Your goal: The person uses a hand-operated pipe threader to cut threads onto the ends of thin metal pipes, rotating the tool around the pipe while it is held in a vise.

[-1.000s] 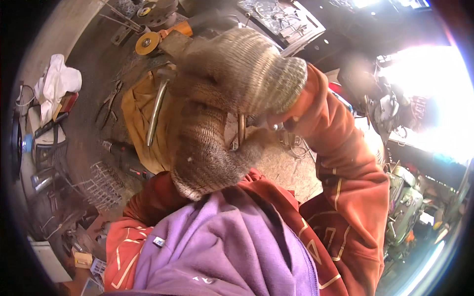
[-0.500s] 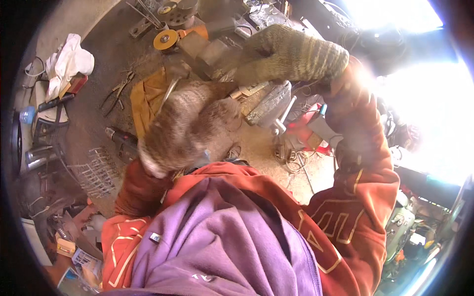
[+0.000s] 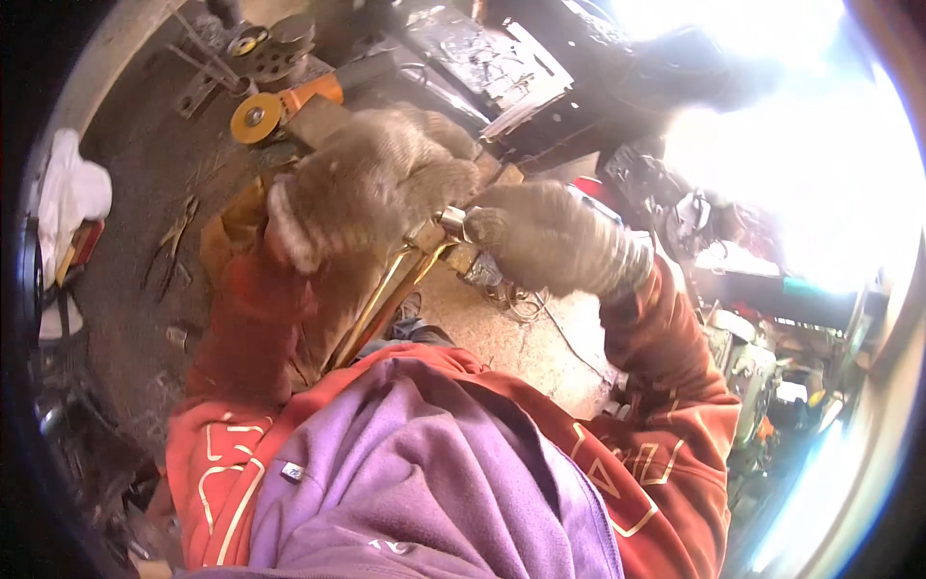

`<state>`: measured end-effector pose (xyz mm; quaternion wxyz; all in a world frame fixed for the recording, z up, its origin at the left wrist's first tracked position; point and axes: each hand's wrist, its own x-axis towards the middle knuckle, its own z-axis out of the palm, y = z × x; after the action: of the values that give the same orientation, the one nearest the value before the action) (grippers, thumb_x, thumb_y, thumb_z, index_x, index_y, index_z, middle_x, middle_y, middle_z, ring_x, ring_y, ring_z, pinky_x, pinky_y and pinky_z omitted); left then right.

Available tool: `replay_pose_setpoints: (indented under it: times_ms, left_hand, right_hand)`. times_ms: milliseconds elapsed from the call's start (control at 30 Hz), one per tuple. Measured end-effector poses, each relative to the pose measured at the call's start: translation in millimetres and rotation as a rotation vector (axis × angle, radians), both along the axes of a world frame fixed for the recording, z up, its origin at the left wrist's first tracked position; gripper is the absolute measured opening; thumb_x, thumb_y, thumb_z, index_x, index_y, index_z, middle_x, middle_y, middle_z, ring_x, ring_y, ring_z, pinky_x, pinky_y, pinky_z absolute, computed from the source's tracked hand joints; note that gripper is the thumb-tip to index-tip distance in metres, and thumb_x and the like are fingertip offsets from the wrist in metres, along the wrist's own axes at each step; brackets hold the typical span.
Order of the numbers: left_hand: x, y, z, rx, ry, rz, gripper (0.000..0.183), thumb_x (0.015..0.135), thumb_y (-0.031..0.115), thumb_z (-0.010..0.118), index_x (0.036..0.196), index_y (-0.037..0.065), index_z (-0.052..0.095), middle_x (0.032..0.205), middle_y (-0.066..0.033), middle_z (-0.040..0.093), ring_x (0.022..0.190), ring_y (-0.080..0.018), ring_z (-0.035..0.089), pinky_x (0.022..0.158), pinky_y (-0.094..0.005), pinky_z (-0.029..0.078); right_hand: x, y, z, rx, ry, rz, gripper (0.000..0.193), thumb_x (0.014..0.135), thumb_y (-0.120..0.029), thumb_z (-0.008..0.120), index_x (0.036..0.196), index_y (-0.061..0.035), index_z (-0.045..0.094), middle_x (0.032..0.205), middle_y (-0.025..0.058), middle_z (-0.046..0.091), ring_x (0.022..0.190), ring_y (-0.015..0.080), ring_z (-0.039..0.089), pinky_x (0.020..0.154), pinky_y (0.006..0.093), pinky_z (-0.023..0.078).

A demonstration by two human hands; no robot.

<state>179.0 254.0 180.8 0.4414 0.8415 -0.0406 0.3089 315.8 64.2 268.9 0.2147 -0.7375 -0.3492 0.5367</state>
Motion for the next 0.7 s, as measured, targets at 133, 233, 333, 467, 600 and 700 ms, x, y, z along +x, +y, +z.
replay_pose_setpoints:
  times_ms: [133, 233, 333, 467, 600, 700]
  left_hand:
    - [73, 18, 23, -0.031, 0.517, -0.468, 0.037, 0.102, 0.038, 0.063, 0.095, 0.006, 0.077, 0.089, -0.0159, 0.073, 0.075, -0.027, 0.068, 0.07, -0.0385, 0.054]
    - [91, 11, 2, -0.273, 0.434, -0.598, 0.037, 0.104, 0.039, 0.062, 0.107, 0.004, 0.075, 0.099, -0.0183, 0.074, 0.081, -0.0282, 0.069, 0.073, -0.0393, 0.055]
    - [90, -4, -18, -0.249, -0.347, -0.205, 0.04, 0.1, 0.044, 0.069, 0.1, 0.005, 0.077, 0.089, -0.0168, 0.073, 0.081, -0.0342, 0.069, 0.075, -0.0419, 0.054]
    - [-15, -71, 7, -0.256, -0.15, 0.297, 0.037, 0.092, 0.035, 0.078, 0.108, 0.003, 0.073, 0.101, -0.0176, 0.071, 0.092, -0.0392, 0.069, 0.081, -0.0456, 0.055]
    - [-25, -148, 12, 0.1, -0.161, 0.466, 0.04, 0.087, 0.031, 0.076, 0.116, 0.004, 0.073, 0.132, -0.0223, 0.06, 0.122, -0.0413, 0.057, 0.1, -0.0597, 0.044]
    - [-43, -155, 21, 0.219, -0.04, 0.531, 0.039, 0.088, 0.027, 0.073, 0.119, 0.004, 0.073, 0.142, -0.0228, 0.056, 0.13, -0.0424, 0.053, 0.105, -0.0648, 0.04]
  right_hand:
    - [-82, -24, -28, 0.344, 0.034, -0.76, 0.039, 0.11, -0.043, 0.06, 0.108, -0.0047, 0.066, 0.061, -0.0014, 0.054, 0.048, 0.006, 0.046, 0.045, 0.0235, 0.034]
    - [-110, -10, -31, 0.34, -0.079, -0.772, 0.041, 0.11, -0.047, 0.057, 0.112, -0.007, 0.068, 0.071, -0.0008, 0.062, 0.054, 0.0063, 0.053, 0.049, 0.0212, 0.041]
    - [-47, -32, -30, 0.462, -0.34, -0.26, 0.04, 0.11, -0.041, 0.059, 0.12, -0.004, 0.068, 0.088, 0.0016, 0.068, 0.072, 0.0083, 0.061, 0.06, 0.024, 0.048]
    - [41, 38, -25, 0.788, -0.918, 0.095, 0.033, 0.109, -0.027, 0.063, 0.127, 0.0006, 0.067, 0.101, 0.0076, 0.07, 0.091, 0.0139, 0.066, 0.079, 0.0316, 0.054]
    - [19, 135, -27, 0.834, -0.791, 0.263, 0.041, 0.102, -0.035, 0.072, 0.134, -0.0095, 0.07, 0.116, 0.0127, 0.077, 0.114, 0.0241, 0.071, 0.1, 0.0392, 0.053]
    - [11, 153, -32, 0.696, -0.668, 0.549, 0.046, 0.101, -0.033, 0.074, 0.139, -0.0085, 0.066, 0.12, 0.0135, 0.075, 0.116, 0.0245, 0.07, 0.101, 0.039, 0.054]
